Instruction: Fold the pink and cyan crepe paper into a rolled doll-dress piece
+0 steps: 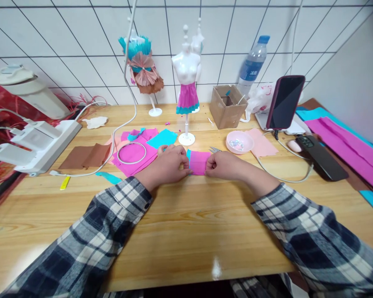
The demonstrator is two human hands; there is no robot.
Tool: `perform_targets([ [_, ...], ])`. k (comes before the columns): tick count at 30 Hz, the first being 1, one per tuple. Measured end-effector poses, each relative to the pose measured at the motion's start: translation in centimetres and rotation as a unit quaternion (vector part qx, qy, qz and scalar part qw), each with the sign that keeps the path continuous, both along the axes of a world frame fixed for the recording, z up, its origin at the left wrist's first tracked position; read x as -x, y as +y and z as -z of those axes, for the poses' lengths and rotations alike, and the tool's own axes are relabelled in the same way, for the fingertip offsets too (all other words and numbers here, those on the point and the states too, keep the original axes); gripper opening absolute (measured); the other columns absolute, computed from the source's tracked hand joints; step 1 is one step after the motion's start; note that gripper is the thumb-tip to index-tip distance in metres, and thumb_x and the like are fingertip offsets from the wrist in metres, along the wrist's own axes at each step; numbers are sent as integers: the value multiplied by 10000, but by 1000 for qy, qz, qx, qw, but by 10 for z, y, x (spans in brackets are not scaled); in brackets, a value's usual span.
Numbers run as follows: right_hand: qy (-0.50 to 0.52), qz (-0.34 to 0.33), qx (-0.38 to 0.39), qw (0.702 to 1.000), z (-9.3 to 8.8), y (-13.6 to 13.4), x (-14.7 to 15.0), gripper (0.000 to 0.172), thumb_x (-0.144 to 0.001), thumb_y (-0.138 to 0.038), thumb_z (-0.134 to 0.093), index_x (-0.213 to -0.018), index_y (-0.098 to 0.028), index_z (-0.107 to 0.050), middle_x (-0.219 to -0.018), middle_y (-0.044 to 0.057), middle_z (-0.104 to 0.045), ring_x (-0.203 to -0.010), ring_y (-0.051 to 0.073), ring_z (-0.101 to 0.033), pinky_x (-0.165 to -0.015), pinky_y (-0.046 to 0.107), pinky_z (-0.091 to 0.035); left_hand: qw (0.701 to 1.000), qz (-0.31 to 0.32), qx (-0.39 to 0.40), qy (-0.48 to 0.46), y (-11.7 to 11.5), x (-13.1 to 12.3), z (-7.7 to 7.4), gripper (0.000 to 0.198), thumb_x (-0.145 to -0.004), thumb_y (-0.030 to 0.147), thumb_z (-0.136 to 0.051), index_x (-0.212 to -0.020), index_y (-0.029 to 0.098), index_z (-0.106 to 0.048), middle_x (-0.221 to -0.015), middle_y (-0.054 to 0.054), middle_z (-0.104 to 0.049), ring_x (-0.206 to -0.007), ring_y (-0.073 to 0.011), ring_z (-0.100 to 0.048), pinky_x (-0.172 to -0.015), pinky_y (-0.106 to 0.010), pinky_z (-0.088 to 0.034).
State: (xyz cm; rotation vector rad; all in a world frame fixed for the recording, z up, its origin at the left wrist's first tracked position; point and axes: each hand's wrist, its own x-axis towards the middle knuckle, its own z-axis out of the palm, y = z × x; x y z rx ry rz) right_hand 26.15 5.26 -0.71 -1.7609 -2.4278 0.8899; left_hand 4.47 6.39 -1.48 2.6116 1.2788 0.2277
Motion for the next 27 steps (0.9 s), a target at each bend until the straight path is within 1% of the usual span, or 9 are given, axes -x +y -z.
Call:
perform_targets([
  [5, -5, 2, 14, 1000, -6, 0, 1, 136, -663, -216, -608, -539, -201, -556, -537, -48, -485, -533, 101, -431, -490, 246, -309, 1000, -20, 5, -11, -1, 2, 0, 165, -822, 376, -636, -830, 224, -700, -985, -41, -622, -978, -244, -521, -872, -430, -326],
  [8, -5, 6, 24, 1000, -7, 1, 2, 112, -657, -236, -611, -557, -196, -580, -544, -49, -498, -538, 99, -449, -490, 236, -307, 995, -28, -90, -10, -18, 2, -6, 217, -852, 315, -605, -1034, 224, -682, -1016, -64, -632, -964, -253, -523, -846, -427, -350],
  [10, -4, 7, 30, 1000, -7, 1, 2, 112, -658, -254, -611, -563, -197, -596, -539, -46, -510, -542, 103, -468, -487, 234, -306, 989, 26, -144, 11, -38, -1, -9, 215, -908, 297, -538, -1047, 221, -684, -981, -68, -647, -940, -250, -532, -847, -423, -364],
  [12, -3, 7, 34, 999, -7, 1, 2, 131, -669, -272, -609, -560, -198, -604, -533, -42, -524, -540, 108, -484, -486, 237, -309, 983, 76, -162, 35, -58, -5, -10, 280, -928, 274, -512, -1148, 180, -656, -1084, -92, -656, -953, -241, -542, -851, -393, -387],
  [14, -2, 7, 35, 999, -7, 1, 2, 144, -679, -285, -610, -563, -199, -610, -539, -37, -542, -543, 113, -499, -488, 240, -314, 976, 78, -197, 53, -74, -9, -6, 381, -943, 311, -504, -1257, 115, -595, -1255, -127, -623, -1056, -265, -532, -884, -407, -379],
  [16, -2, 7, 33, 999, -7, 1, 2, 152, -681, -292, -620, -562, -198, -607, -551, -32, -556, -557, 118, -516, -495, 241, -320, 972, 67, -211, 75, -82, -12, 0, 403, -969, 321, -464, -1320, 146, -553, -1350, -98, -589, -1117, -275, -516, -889, -439, -356],
  [20, -1, 3, 20, 1000, -6, 3, 1, 181, -695, -289, -628, -545, -194, -595, -545, -28, -554, -565, 121, -522, -514, 247, -330, 972, 49, -202, 111, -82, -14, 7, 384, -993, 343, -413, -1315, 198, -563, -1339, -55, -611, -1087, -278, -529, -839, -470, -347],
  [24, 5, 0, 6, 1000, -4, 3, 1, 154, -696, -257, -648, -559, -196, -612, -542, -34, -566, -558, 121, -524, -518, 249, -334, 970, 40, -203, 124, -79, -14, 5, 379, -970, 351, -467, -1306, 210, -572, -1382, -64, -574, -1055, -281, -539, -807, -456, -353],
  [27, 13, 14, -28, 999, -1, -5, -5, 90, -721, -269, -677, -679, -194, -651, -644, -21, -622, -618, 134, -552, -548, 252, -361, 974, 39, -187, 124, -79, -14, 1, 369, -950, 357, -508, -1283, 218, -584, -1319, -69, -611, -1044, -276, -544, -859, -466, -342],
])
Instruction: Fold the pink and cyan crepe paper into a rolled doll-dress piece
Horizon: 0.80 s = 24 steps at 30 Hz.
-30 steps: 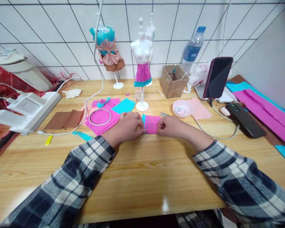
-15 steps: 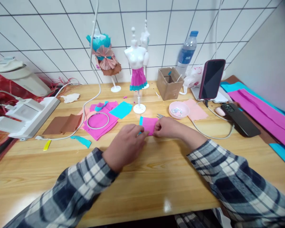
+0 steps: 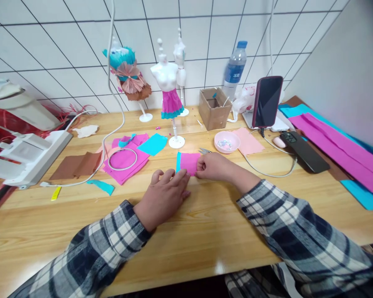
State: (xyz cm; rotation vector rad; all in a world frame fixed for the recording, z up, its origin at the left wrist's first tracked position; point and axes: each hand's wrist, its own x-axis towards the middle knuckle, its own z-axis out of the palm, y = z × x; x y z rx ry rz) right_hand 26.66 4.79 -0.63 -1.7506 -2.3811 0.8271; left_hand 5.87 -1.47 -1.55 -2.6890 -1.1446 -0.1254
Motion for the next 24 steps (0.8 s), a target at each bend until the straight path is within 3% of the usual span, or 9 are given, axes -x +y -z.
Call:
perform_targets([
  [3, 27, 29, -52, 998, 7, -21, -12, 201, -838, -298, -613, -1006, -200, -664, -827, 7, -670, -733, 151, -602, -634, 264, -433, 1000, -1, 30, -2, 0, 1, -2, 374, -941, 365, -522, -1283, 222, -574, -1213, -62, -653, -1042, -274, -542, -901, -487, -322],
  [5, 78, 39, -151, 985, 13, -40, -19, 291, -873, -270, -585, -1154, -220, -644, -999, 46, -677, -914, 186, -621, -794, 308, -476, 999, 0, 44, -11, 0, 2, -2, 392, -942, 376, -519, -1302, 225, -556, -1181, -59, -655, -1043, -271, -538, -923, -498, -312],
  [7, 67, 1, -229, 971, 17, -60, -21, 397, -898, -272, -556, -1293, -240, -584, -1226, 89, -622, -1154, 243, -543, -977, 395, -429, 999, 2, 51, -16, 0, 2, -2, 403, -948, 379, -505, -1316, 218, -542, -1160, -63, -653, -1039, -269, -535, -937, -505, -307],
  [9, 24, -42, -245, 968, 19, -74, -17, 487, -913, -312, -542, -1395, -251, -500, -1410, 113, -510, -1275, 285, -459, -1023, 455, -400, 998, 4, 54, -16, -1, 3, -3, 411, -955, 377, -488, -1328, 209, -532, -1132, -72, -654, -1029, -272, -533, -940, -510, -307],
  [12, -43, -70, -237, 968, 19, -84, -8, 515, -943, -399, -492, -1427, -224, -470, -1533, 123, -379, -1342, 317, -390, -1043, 507, -370, 998, 3, 57, -16, -1, 3, -3, 431, -966, 373, -459, -1363, 213, -501, -1108, -78, -650, -1018, -278, -529, -947, -522, -303],
  [16, -85, -76, -222, 969, 17, -81, -1, 491, -979, -413, -412, -1414, -198, -489, -1576, 102, -311, -1345, 304, -398, -1053, 508, -354, 997, 3, 72, -19, 0, 1, -2, 423, -972, 368, -440, -1372, 241, -494, -1105, -76, -637, -1025, -278, -520, -965, -524, -295],
  [24, -74, -66, -214, 972, 16, -79, -7, 434, -996, -339, -387, -1404, -243, -501, -1552, 72, -365, -1329, 258, -446, -1029, 474, -404, 997, -15, 80, -9, -3, -2, -6, 409, -971, 384, -438, -1351, 251, -507, -1140, -70, -620, -1022, -266, -519, -942, -507, -312],
])
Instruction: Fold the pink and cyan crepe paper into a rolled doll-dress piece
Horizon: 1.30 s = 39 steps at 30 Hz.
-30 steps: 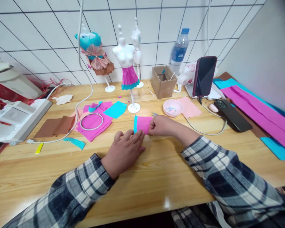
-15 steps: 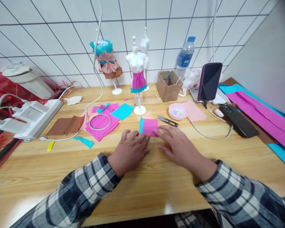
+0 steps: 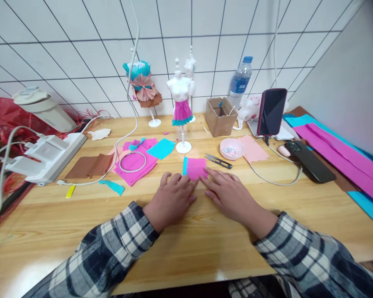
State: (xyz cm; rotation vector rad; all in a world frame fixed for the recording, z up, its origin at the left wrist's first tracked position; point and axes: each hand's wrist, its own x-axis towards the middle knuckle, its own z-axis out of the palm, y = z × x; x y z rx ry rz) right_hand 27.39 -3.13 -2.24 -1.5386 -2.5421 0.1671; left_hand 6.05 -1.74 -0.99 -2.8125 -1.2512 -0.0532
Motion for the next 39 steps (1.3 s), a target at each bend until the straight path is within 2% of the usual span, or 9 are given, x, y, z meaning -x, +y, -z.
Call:
perform_targets([
  [7, -2, 7, -15, 1000, 2, 0, -1, 401, -984, -270, -391, -1322, -199, -595, -1532, 80, -397, -1289, 281, -497, -1041, 474, -425, 1000, 8, -29, -5, -1, 4, 8, 456, -978, 379, -427, -1387, 184, -475, -1192, -91, -627, -1044, -261, -520, -924, -462, -335],
  [13, 8, 10, -17, 1000, 1, 2, -3, 380, -981, -280, -408, -1289, -211, -621, -1498, 98, -448, -1270, 279, -518, -1022, 466, -444, 997, -36, -69, -22, -5, 8, 11, 388, -949, 393, -485, -1278, 214, -586, -1341, -83, -582, -1070, -275, -521, -860, -450, -356],
  [19, 14, 7, -4, 1000, 3, 2, -4, 389, -988, -289, -402, -1315, -214, -599, -1480, 113, -469, -1301, 273, -491, -1048, 470, -424, 992, -84, -95, -16, -6, 10, 6, 344, -963, 334, -456, -1236, 201, -616, -1315, -85, -608, -1071, -292, -528, -867, -491, -356],
  [25, 21, 6, -9, 1000, 3, 2, -5, 380, -983, -281, -420, -1303, -208, -611, -1460, 120, -494, -1294, 275, -498, -1053, 471, -422, 992, -83, -92, 1, -7, 12, 4, 339, -953, 303, -475, -1249, 208, -609, -1297, -97, -611, -1052, -301, -532, -872, -502, -356],
  [29, 59, -6, -4, 998, 7, 11, -13, 365, -969, -294, -459, -1296, -268, -621, -1443, 86, -517, -1268, 259, -522, -1048, 457, -427, 995, -78, -56, -24, 4, 16, 1, 292, -928, 370, -529, -1167, 277, -668, -1199, -82, -641, -1045, -299, -528, -857, -488, -360],
  [31, 90, -1, -9, 996, 7, 15, -15, 397, -951, -307, -495, -1338, -288, -580, -1451, 70, -508, -1258, 252, -525, -1030, 443, -441, 995, -76, -43, -50, 12, 18, 0, 275, -911, 414, -556, -1114, 303, -704, -1162, -75, -646, -1051, -295, -521, -871, -490, -355],
  [35, 99, 20, -61, 993, 2, 18, -9, 577, -849, -339, -641, -1402, -255, -498, -1400, 100, -532, -1212, 293, -513, -962, 451, -442, 992, -73, -44, -97, 25, 19, 1, 218, -890, 425, -593, -964, 311, -762, -1162, -68, -646, -1087, -288, -513, -924, -514, -316],
  [36, 87, 14, -69, 994, 1, 19, -6, 555, -837, -336, -656, -1371, -254, -527, -1351, 100, -563, -1172, 294, -524, -934, 440, -436, 991, -68, -44, -103, 27, 19, 1, 208, -894, 409, -592, -947, 309, -766, -1151, -66, -653, -1082, -281, -519, -929, -516, -308],
  [39, 39, -22, -85, 995, -2, 21, 4, 337, -883, -332, -610, -1210, -257, -635, -1163, 76, -651, -1027, 261, -555, -849, 396, -390, 991, -53, -48, -111, 31, 19, 2, 207, -918, 330, -563, -926, 310, -768, -1096, -59, -678, -1048, -260, -539, -919, -510, -306],
])
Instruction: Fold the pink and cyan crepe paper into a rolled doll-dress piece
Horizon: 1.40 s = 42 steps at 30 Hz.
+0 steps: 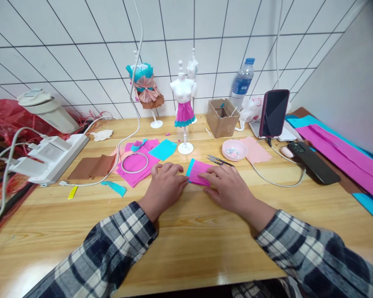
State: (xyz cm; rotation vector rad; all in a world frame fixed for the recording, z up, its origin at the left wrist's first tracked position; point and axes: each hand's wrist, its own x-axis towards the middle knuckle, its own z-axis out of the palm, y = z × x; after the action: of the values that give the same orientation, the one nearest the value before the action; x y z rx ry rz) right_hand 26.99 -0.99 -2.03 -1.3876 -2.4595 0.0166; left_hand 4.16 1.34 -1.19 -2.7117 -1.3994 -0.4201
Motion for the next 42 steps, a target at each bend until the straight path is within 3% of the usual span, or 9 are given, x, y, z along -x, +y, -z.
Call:
perform_targets([
  [3, -48, -23, -28, 998, 0, 7, 4, 230, -946, -353, -518, -1072, -259, -686, -978, 51, -693, -925, 241, -555, -782, 390, -325, 1000, 3, 2, 0, 1, 0, 0, 216, -921, 291, -554, -909, 315, -768, -1078, -50, -689, -1050, -258, -545, -920, -517, -304],
  [9, -80, -36, -67, 994, 1, 13, 3, 282, -977, -286, -454, -879, -235, -714, -805, 45, -689, -807, 207, -526, -722, 393, -239, 1000, -3, 11, -10, 1, 1, -1, 207, -907, 382, -574, -956, 300, -757, -1052, -53, -691, -1037, -266, -558, -969, -561, -279],
  [13, -47, -20, -65, 997, 1, 10, 4, 280, -975, -310, -468, -877, -245, -722, -811, 40, -697, -805, 196, -528, -728, 386, -228, 1000, -15, 4, -18, -1, 0, -2, 243, -877, 425, -624, -1062, 301, -723, -1015, -52, -694, -1015, -262, -568, -976, -559, -274],
  [20, 17, -16, -55, 998, 0, 7, 3, 285, -980, -368, -483, -914, -259, -738, -891, 30, -716, -826, 191, -558, -746, 371, -278, 999, -13, -17, -40, -2, 0, -4, 178, -922, 302, -574, -876, 313, -745, -978, -6, -718, -990, -230, -584, -975, -545, -246],
  [27, 140, -26, -19, 990, 1, 12, 1, 174, -928, -315, -589, -918, -262, -755, -903, 26, -722, -866, 194, -585, -797, 355, -407, 997, 21, 15, -72, -4, 4, -10, 194, -929, 287, -549, -891, 248, -735, -865, -8, -759, -898, -193, -624, -984, -463, -310],
  [32, 233, -72, 130, 961, -39, 9, 2, 147, -888, -244, -607, -893, -252, -754, -849, -2, -736, -772, 146, -633, -722, 290, -475, 985, 44, 99, -133, -8, 17, -49, 163, -903, 329, -594, -893, 284, -751, -807, 9, -750, -823, -169, -652, -1001, -448, -341],
  [36, 184, -45, 286, 939, -74, 8, 3, 153, -861, -281, -612, -837, -269, -762, -744, -40, -731, -646, 124, -611, -566, 244, -414, 941, 53, 282, -181, -7, 24, -77, 174, -840, 373, -644, -851, 255, -771, -785, 9, -754, -716, -140, -661, -708, -255, -485],
  [39, 143, -38, 331, 932, -77, 18, 6, 172, -846, -300, -609, -812, -250, -770, -721, -36, -730, -645, 128, -606, -546, 244, -377, 910, 1, 384, -156, 1, 24, -72, 202, -820, 372, -645, -867, 225, -774, -831, 5, -769, -753, -150, -679, -690, -227, -495],
  [42, 140, -20, 377, 915, -60, 33, 7, 185, -841, -298, -607, -816, -224, -775, -749, -18, -744, -689, 142, -625, -583, 250, -399, 894, -4, 423, -147, 11, 20, -51, 234, -822, 357, -626, -942, 217, -769, -886, 2, -774, -798, -159, -683, -725, -228, -495],
])
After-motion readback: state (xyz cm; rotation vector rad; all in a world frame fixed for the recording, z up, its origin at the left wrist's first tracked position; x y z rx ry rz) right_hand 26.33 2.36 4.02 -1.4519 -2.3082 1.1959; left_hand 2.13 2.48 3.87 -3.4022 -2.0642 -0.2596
